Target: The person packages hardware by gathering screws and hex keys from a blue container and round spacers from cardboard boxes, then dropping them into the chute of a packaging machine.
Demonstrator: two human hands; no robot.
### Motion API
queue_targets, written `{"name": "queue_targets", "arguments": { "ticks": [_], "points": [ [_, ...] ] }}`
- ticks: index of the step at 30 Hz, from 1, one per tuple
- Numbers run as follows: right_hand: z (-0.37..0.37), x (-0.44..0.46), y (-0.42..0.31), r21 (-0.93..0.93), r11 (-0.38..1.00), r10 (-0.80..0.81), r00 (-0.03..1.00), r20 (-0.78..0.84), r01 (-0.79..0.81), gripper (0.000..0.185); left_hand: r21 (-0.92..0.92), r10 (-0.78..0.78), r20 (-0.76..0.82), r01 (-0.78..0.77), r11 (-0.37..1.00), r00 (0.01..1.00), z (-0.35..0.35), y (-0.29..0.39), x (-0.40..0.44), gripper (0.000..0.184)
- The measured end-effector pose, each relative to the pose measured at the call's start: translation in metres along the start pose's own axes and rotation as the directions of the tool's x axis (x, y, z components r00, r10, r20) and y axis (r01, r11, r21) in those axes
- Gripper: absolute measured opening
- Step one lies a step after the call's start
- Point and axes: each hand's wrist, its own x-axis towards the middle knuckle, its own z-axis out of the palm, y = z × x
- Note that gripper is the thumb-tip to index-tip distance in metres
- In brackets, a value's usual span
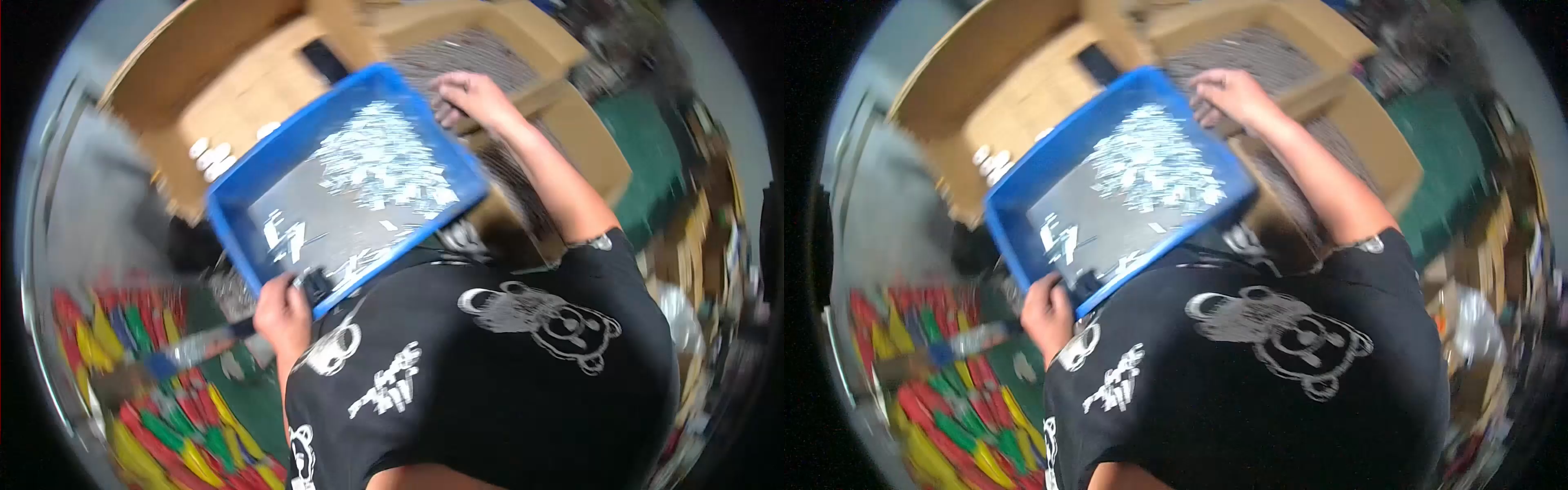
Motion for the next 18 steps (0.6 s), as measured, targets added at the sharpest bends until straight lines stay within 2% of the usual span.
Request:
{"name": "queue_targets", "arguments": {
  "ticks": [1, 2, 4, 6, 7, 8, 9, 10, 11, 13, 14, 16, 18],
  "points": [
    [-0.036, -0.011, 0.016, 0.04, 0.998, 0.052, 0.988, -0.146, -0.047, 0.029, -0.003, -0.003, -0.001, 0.003, 1.0, 1.0, 0.004, -0.004, -0.002, 0.016],
    [-0.073, -0.02, 0.042, 0.047, 0.996, 0.083, 0.974, -0.212, -0.075, 0.029, -0.02, -0.039, 0.006, 0.039, 0.999, 0.999, 0.004, -0.001, -0.003, 0.017],
    [-0.131, -0.039, 0.118, 0.103, 0.993, 0.102, 0.894, -0.437, -0.063, 0.026, -0.022, -0.036, 0.03, 0.037, 0.999, 0.999, 0.008, -0.005, -0.006, 0.018],
    [-0.162, -0.059, 0.194, 0.027, 0.965, 0.239, 0.828, -0.507, -0.262, 0.024, -0.006, -0.02, 0.043, 0.021, 1.0, 0.999, -0.01, -0.004, -0.004, 0.019],
    [-0.157, -0.075, 0.2, -0.033, 0.912, 0.336, 0.793, -0.508, -0.408, 0.02, 0.003, -0.025, 0.054, 0.025, 1.0, 0.998, -0.013, -0.007, -0.003, 0.019],
    [-0.178, -0.066, 0.278, -0.656, 0.639, 0.183, 0.908, -0.378, -0.402, 0.017, 0.014, -0.034, 0.064, 0.033, 0.999, 0.997, -0.014, -0.011, -0.002, 0.019],
    [-0.181, -0.073, 0.316, -0.874, 0.441, 0.036, 0.977, -0.21, -0.204, 0.019, 0.019, -0.03, 0.064, 0.029, 0.999, 0.997, -0.013, -0.01, -0.002, 0.019],
    [-0.163, -0.077, 0.304, -0.754, 0.513, 0.235, 0.912, -0.336, -0.41, 0.029, 0.032, -0.021, 0.067, 0.019, 0.999, 0.998, -0.012, -0.01, -0.002, 0.018],
    [-0.147, -0.072, 0.303, -0.75, 0.519, 0.237, 0.912, -0.333, -0.409, 0.029, 0.047, -0.013, 0.071, 0.009, 0.999, 0.997, -0.011, -0.008, -0.003, 0.018],
    [-0.123, -0.063, 0.324, -0.887, 0.231, 0.332, 0.889, -0.315, -0.4, 0.032, 0.068, -0.015, 0.074, 0.01, 0.998, 0.997, -0.01, -0.003, -0.004, 0.017],
    [-0.112, -0.061, 0.327, -0.886, 0.237, 0.333, 0.891, -0.311, -0.398, 0.032, 0.079, -0.018, 0.074, 0.013, 0.997, 0.997, -0.01, -0.001, -0.003, 0.017],
    [-0.09, -0.064, 0.32, -0.815, 0.456, 0.217, 0.933, -0.288, -0.358, 0.041, 0.067, -0.056, 0.076, 0.051, 0.996, 0.995, -0.009, -0.004, -0.004, 0.017],
    [-0.083, -0.058, 0.323, -0.791, 0.494, 0.177, 0.932, -0.316, -0.361, 0.042, 0.058, -0.106, 0.073, 0.102, 0.993, 0.992, -0.008, -0.004, -0.005, 0.017]
  ]
}}
